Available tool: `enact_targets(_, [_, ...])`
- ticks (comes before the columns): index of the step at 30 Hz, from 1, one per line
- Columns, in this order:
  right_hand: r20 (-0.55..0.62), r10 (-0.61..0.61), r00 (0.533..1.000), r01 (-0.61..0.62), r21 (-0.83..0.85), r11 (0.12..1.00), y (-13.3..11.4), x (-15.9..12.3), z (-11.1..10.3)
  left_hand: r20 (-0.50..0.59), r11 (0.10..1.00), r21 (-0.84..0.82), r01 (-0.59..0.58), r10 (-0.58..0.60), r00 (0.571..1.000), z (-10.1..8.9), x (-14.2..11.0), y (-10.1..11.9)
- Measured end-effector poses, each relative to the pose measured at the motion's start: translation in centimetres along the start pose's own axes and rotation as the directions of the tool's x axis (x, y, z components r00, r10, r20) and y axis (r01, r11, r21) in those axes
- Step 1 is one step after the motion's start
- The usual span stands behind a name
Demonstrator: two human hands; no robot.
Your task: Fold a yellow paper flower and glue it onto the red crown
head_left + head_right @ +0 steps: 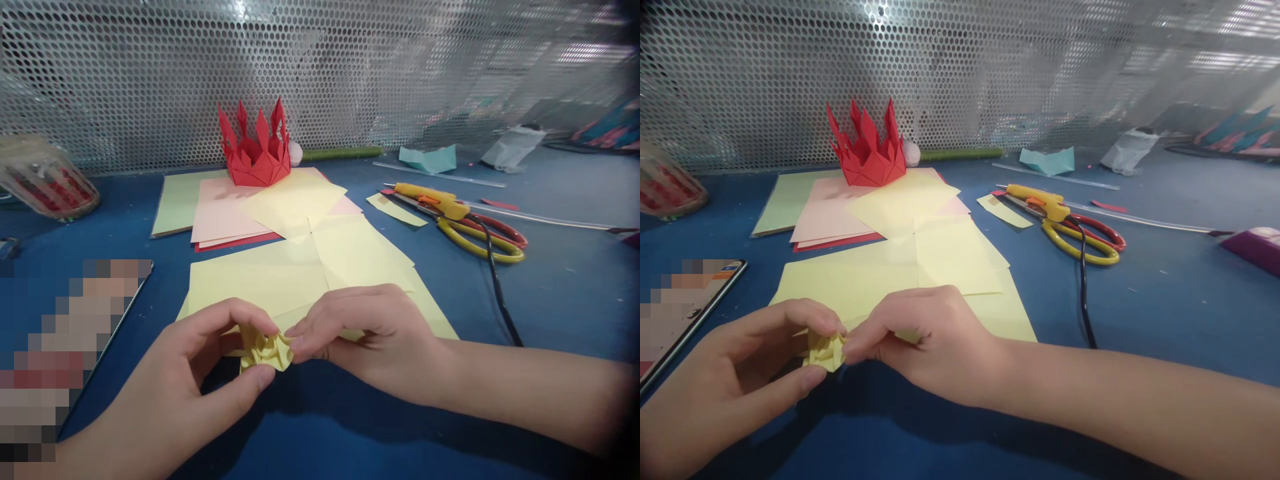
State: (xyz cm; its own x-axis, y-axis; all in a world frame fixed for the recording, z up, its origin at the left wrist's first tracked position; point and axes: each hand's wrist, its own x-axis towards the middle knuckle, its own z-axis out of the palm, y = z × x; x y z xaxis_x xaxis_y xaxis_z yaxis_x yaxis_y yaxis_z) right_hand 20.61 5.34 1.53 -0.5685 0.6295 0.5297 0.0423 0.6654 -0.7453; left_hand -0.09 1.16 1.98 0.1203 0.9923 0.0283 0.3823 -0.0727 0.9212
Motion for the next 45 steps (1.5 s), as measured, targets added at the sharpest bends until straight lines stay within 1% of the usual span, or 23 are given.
enact_targets(7, [-0.006, 0.094, 0.996, -0.091, 0.183, 0.979, 0.04, 0.17, -0.43, 0.003, 1.0, 0.003, -0.003, 0.003, 1.0, -0.01, -0.16, 0.28])
enact_targets(10, [-0.02, 0.13, 0.991, -0.122, 0.233, 0.965, 0.13, 0.07, -0.34, 0.004, 1.0, 0.0, -0.001, 0.001, 1.0, -0.05, -0.19, 0.42])
enact_targets(13, [-0.042, 0.139, 0.989, -0.126, 0.228, 0.965, 0.18, -0.01, -0.25, 0.006, 1.0, -0.004, 0.002, -0.002, 1.0, -0.15, -0.2, 0.49])
enact_targets(16, [-0.038, 0.128, 0.991, -0.117, 0.203, 0.972, 0.17, 0.01, -0.22, 0.014, 1.0, -0.018, 0.002, -0.001, 1.0, -0.33, -0.28, 0.39])
enact_targets(19, [-0.033, 0.125, 0.992, -0.117, 0.181, 0.976, 0.11, 0.08, -0.23, 0.061, 0.999, -0.05, -0.019, 0.022, 0.998, -0.57, -0.4, 0.18])
enact_targets(23, [-0.041, 0.189, 0.981, -0.177, 0.194, 0.965, -0.02, 0.09, -0.24, 0.14, 0.993, -0.105, -0.052, 0.067, 0.988, -0.79, -0.43, -0.03])
enact_targets(27, [-0.016, 0.26, 0.965, -0.247, 0.26, 0.933, 0.01, 0.0, -0.23, 0.164, 0.994, -0.082, -0.078, 0.09, 0.982, -0.89, -0.29, 0.05])
enact_targets(33, [-0.038, 0.288, 0.957, -0.255, 0.37, 0.893, 0.15, 0.07, -0.01, 0.146, 0.992, -0.076, -0.103, 0.113, 0.983, -0.91, -0.4, 0.2])
enact_targets(38, [-0.01, 0.325, 0.946, -0.301, 0.354, 0.885, -0.05, 0.09, -0.05, 0.151, 0.995, -0.052, -0.085, 0.092, 0.984, -0.91, -0.38, 0.14])
enact_targets(42, [0.001, 0.309, 0.951, -0.292, 0.335, 0.896, -0.15, 0.14, -0.17, 0.067, 0.999, -0.029, -0.032, 0.034, 0.997, -0.58, -0.2, 0.23])
enact_targets(45, [0.0, 0.347, 0.938, -0.326, 0.336, 0.883, -0.05, 0.23, -0.14, 0.027, 1.0, -0.019, -0.007, 0.007, 1.0, -0.28, -0.03, 0.44])
